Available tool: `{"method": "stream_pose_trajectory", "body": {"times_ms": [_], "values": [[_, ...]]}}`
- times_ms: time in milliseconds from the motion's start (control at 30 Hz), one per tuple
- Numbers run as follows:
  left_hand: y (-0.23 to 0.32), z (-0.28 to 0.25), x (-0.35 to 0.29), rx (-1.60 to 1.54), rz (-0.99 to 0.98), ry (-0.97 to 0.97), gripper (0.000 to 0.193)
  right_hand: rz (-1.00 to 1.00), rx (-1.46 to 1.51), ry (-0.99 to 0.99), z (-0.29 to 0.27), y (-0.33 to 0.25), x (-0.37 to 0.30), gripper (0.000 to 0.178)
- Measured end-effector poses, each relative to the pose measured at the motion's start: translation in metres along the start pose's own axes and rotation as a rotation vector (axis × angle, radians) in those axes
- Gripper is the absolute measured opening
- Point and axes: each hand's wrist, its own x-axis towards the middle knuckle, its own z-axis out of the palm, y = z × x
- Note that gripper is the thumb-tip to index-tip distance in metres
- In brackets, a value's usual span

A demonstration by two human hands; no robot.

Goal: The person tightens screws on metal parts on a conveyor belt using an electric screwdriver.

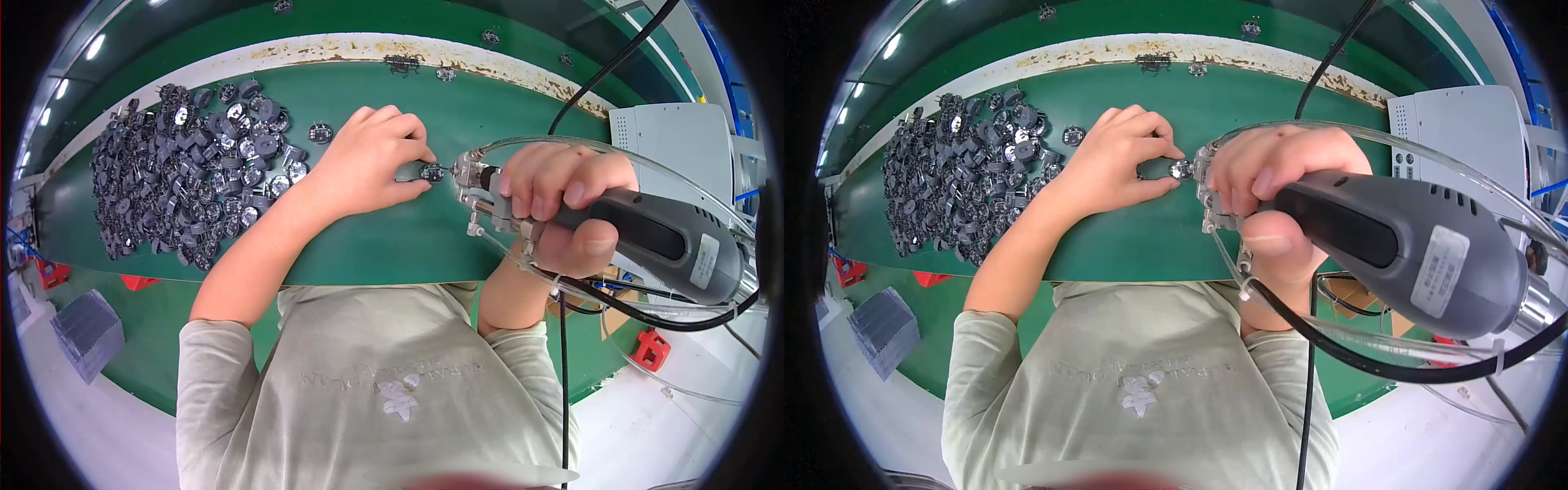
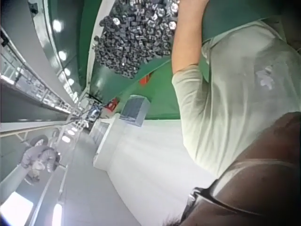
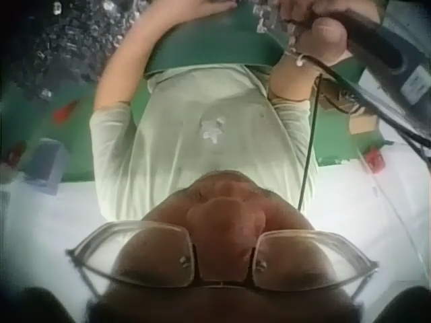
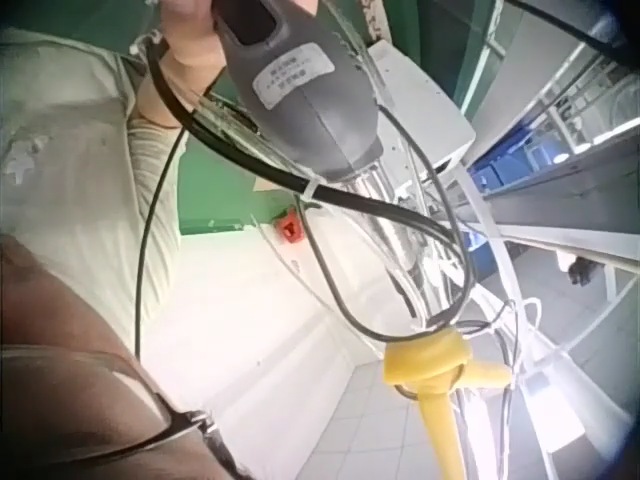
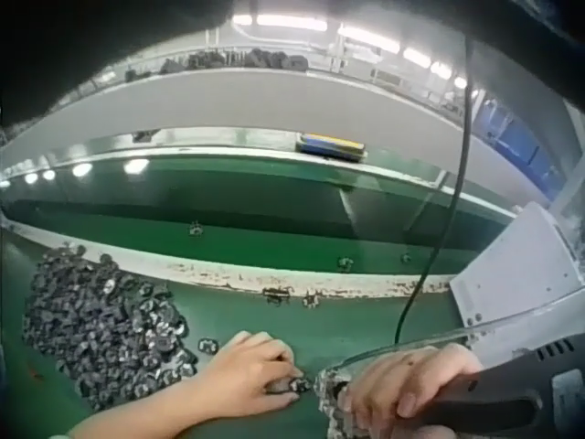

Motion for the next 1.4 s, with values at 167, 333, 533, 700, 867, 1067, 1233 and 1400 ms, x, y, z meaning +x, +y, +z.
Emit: {"method": "stream_pose_trajectory", "body": {"times_ms": [167,333,533,700,867,1067,1233,1400], "values": [[-0.001,0.003,0.0,0.025,-0.006,0.023,0.022,0.038,0.068,0.094,0.009,0.001,0.001,0.039],[-0.002,0.004,-0.001,0.022,0.0,0.036,0.022,0.038,-0.016,0.007,0.001,0.004,0.001,0.037],[-0.003,0.004,0.0,0.014,0.013,0.029,0.023,0.061,-0.033,0.023,0.011,0.001,0.003,0.032],[-0.001,0.004,0.0,0.003,0.075,0.032,0.024,0.019,-0.182,0.063,0.019,0.011,0.006,0.022],[-0.003,0.004,-0.001,-0.013,0.053,0.013,0.023,0.053,-0.08,0.07,0.015,0.017,0.001,0.026],[-0.006,0.003,-0.002,-0.008,0.056,0.031,0.025,-0.03,-0.001,-0.015,0.006,-0.024,0.004,0.036],[-0.009,0.006,-0.001,-0.026,0.059,0.05,0.027,0.011,0.037,-0.068,0.002,-0.018,0.002,0.036],[-0.008,0.004,-0.001,-0.027,0.046,0.011,0.027,0.082,0.015,-0.071,0.006,-0.01,0.003,0.033]]}}
